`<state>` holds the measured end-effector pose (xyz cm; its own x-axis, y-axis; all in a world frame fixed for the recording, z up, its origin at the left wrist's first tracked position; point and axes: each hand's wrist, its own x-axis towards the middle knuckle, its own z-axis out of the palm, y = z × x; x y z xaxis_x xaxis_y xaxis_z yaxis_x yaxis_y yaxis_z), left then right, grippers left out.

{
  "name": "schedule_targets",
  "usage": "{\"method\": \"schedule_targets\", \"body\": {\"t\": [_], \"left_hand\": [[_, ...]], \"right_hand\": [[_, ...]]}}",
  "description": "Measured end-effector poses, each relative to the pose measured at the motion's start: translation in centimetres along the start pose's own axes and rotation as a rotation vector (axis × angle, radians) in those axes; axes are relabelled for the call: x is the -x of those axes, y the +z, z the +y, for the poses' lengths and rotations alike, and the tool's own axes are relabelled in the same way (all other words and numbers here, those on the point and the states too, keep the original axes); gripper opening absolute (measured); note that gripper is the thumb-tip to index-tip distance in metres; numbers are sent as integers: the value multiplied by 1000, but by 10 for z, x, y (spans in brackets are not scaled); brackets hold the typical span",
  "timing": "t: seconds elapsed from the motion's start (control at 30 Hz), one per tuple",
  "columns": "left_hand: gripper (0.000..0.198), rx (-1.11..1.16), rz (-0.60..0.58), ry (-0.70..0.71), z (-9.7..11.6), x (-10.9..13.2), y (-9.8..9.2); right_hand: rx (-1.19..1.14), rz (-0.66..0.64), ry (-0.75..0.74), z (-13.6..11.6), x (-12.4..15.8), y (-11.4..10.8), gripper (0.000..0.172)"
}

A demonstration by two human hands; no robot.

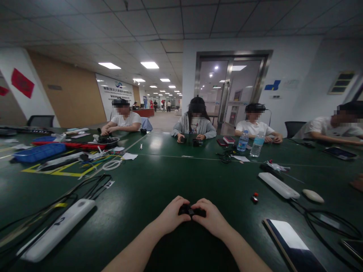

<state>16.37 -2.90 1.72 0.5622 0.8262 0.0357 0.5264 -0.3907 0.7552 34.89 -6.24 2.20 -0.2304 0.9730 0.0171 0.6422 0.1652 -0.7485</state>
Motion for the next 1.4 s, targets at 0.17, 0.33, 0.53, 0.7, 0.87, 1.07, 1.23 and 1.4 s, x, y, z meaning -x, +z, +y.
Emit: {"method": "schedule_targets", "body": {"t": [0.17, 0.33, 0.53, 0.7, 0.87, 1.07, 1.23, 1.4], "left_hand": [[37, 26, -5, 42, -1, 1, -1], [40, 56, 4, 65, -6, 0, -1], [42, 81, 6, 57, -11, -2, 2], [45, 99, 14, 47, -16, -4, 3], [46, 105, -10, 24, -14, -3, 0], [52, 152, -61, 5, -7, 2, -8], [52, 136, -47, 6, -6, 2, -8], [53, 149, -42, -5, -9, 1, -5]], "right_hand": [[-23, 33, -1, -1, 0, 3, 20], [-103, 50, 6, -2, 0, 5, 16], [-158, 47, 6, -4, 1, 5, 13], [-108, 36, -12, -6, 1, 4, 17], [-111, 26, -9, -5, 0, 6, 13], [-176, 37, -2, -2, -3, 8, 12], [-419, 106, 69, -1, -4, 1, 17], [-783, 291, 167, 4, -4, -10, 24]]}}
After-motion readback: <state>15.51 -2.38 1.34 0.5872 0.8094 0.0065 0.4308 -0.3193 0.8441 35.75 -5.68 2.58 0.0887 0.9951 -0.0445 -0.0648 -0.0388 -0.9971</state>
